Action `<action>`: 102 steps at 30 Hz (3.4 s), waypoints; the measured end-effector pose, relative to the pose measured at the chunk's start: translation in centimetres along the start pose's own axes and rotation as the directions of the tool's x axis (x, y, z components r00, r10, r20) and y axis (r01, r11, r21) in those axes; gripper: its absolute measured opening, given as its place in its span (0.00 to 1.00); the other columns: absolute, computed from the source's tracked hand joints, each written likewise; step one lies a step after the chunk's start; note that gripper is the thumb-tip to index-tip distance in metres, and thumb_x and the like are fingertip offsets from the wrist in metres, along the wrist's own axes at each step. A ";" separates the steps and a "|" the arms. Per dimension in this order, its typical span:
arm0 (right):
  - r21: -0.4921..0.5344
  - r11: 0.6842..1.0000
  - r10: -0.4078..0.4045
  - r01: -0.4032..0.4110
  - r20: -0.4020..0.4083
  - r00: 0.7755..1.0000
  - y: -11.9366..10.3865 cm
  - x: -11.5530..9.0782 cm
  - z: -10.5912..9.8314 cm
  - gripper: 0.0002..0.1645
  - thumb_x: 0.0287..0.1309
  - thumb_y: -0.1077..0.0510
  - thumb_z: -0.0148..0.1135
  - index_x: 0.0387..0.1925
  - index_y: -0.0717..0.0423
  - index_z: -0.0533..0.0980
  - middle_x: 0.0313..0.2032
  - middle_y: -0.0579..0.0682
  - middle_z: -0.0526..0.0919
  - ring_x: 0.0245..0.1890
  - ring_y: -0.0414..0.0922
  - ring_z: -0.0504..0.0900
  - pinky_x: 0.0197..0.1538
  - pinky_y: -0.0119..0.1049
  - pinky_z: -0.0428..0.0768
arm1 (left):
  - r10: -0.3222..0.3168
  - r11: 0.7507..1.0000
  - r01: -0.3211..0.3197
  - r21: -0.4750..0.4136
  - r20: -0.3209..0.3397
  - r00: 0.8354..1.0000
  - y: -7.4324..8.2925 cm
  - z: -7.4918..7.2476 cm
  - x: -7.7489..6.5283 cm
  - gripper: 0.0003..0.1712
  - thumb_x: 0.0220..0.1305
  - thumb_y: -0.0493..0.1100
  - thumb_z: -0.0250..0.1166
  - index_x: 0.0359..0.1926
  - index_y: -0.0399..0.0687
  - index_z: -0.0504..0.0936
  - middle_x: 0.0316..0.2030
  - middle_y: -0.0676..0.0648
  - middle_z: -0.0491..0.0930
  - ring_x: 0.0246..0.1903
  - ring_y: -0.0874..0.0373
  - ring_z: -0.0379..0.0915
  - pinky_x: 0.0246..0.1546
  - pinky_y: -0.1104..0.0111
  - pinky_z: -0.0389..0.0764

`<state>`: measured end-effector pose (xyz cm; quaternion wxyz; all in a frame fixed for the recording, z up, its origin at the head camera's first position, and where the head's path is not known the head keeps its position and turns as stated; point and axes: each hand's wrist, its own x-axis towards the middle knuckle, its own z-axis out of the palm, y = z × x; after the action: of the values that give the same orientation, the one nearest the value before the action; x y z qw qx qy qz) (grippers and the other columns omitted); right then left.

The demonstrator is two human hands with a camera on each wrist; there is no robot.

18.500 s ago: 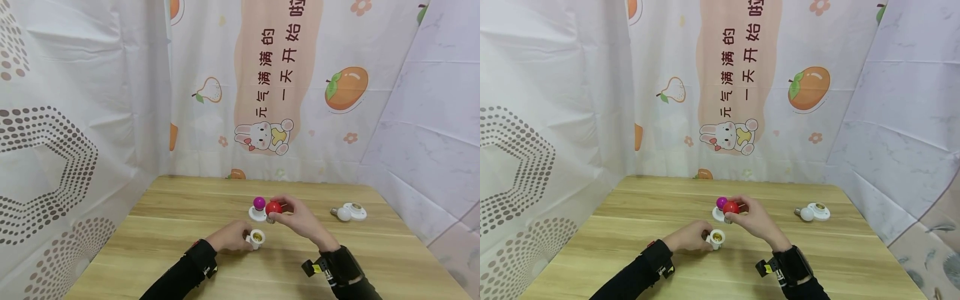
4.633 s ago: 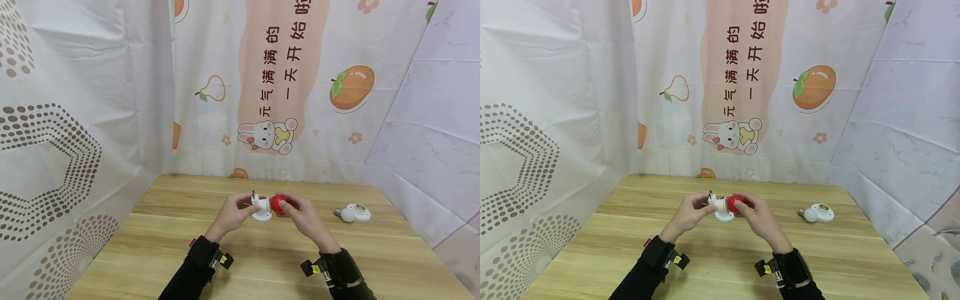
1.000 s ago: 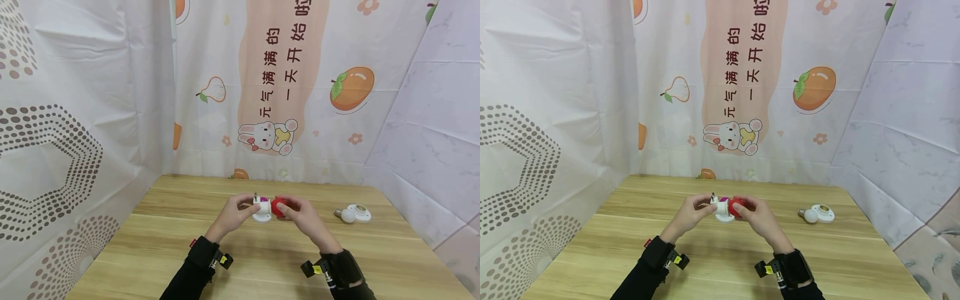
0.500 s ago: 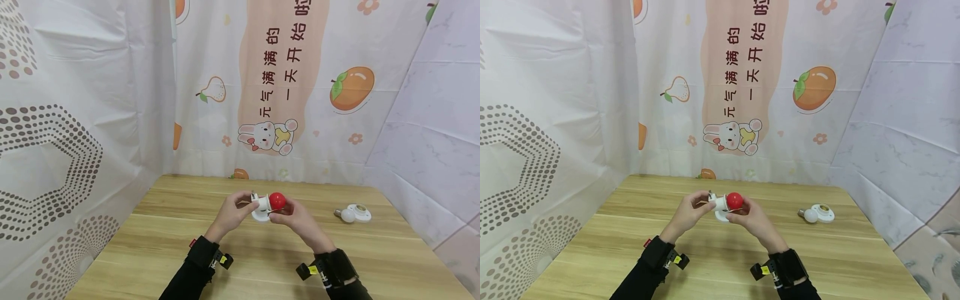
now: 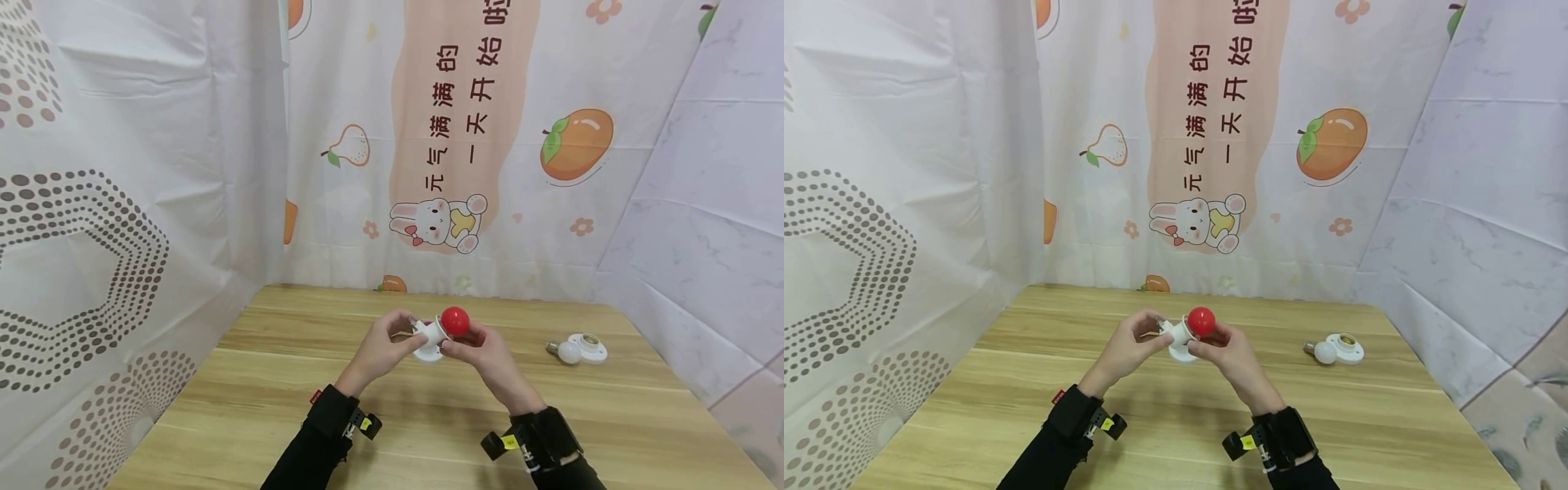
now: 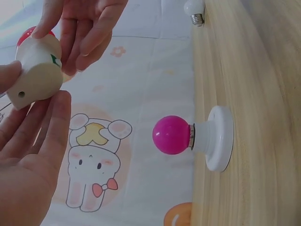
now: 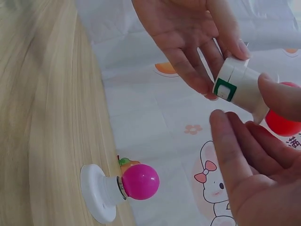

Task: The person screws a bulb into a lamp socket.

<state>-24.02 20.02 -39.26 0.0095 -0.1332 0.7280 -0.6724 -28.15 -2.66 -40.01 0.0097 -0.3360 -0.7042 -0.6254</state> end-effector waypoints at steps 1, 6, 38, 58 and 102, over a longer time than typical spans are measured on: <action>-0.003 1.000 0.001 -0.001 -0.010 1.000 -0.1 0.0 0.0 0.31 0.61 0.57 0.72 0.64 0.62 0.74 0.54 0.58 0.83 0.53 0.52 0.81 0.58 0.42 0.79 | -0.002 1.000 0.002 0.007 0.004 1.000 0.1 0.0 0.0 0.17 0.69 0.38 0.68 0.54 0.35 0.77 0.51 0.41 0.83 0.50 0.51 0.81 0.52 0.66 0.83; -0.029 0.999 -0.016 0.014 -0.061 0.998 -0.3 0.0 0.4 0.31 0.60 0.55 0.74 0.63 0.60 0.75 0.55 0.56 0.83 0.55 0.48 0.82 0.59 0.39 0.78 | -0.005 0.999 0.004 0.039 0.025 1.000 0.4 -0.1 0.1 0.16 0.68 0.39 0.69 0.53 0.36 0.79 0.50 0.42 0.83 0.49 0.52 0.81 0.51 0.66 0.83; -0.395 0.911 -0.107 0.121 0.060 0.993 3.7 3.5 3.5 0.20 0.55 0.65 0.74 0.51 0.62 0.81 0.44 0.53 0.86 0.41 0.47 0.84 0.46 0.40 0.84 | -0.254 0.844 0.173 0.508 0.094 0.963 -2.3 -2.3 -0.6 0.09 0.55 0.37 0.77 0.32 0.44 0.82 0.27 0.53 0.77 0.29 0.60 0.72 0.30 0.68 0.76; -0.565 0.796 -0.126 0.218 0.198 0.972 6.0 3.2 5.4 0.15 0.52 0.70 0.73 0.41 0.61 0.79 0.34 0.49 0.86 0.35 0.43 0.85 0.43 0.40 0.85 | -0.349 0.789 0.234 0.568 0.102 0.931 -4.9 -1.6 -2.3 0.17 0.44 0.31 0.80 0.32 0.42 0.80 0.27 0.50 0.78 0.26 0.59 0.70 0.29 0.66 0.74; -0.708 0.677 -0.132 0.200 0.150 0.980 4.2 1.8 -0.7 0.11 0.58 0.69 0.68 0.43 0.69 0.81 0.35 0.56 0.85 0.35 0.46 0.83 0.39 0.38 0.83 | -0.412 0.675 0.336 0.657 -0.043 0.910 -5.7 -2.1 -2.1 0.16 0.44 0.31 0.78 0.34 0.39 0.80 0.29 0.49 0.79 0.28 0.55 0.72 0.34 0.60 0.77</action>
<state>-26.66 20.59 -42.97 -0.0727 -0.2207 0.9167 -0.3250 -30.14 -5.45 -45.51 -0.0410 -0.1933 -0.9298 -0.3104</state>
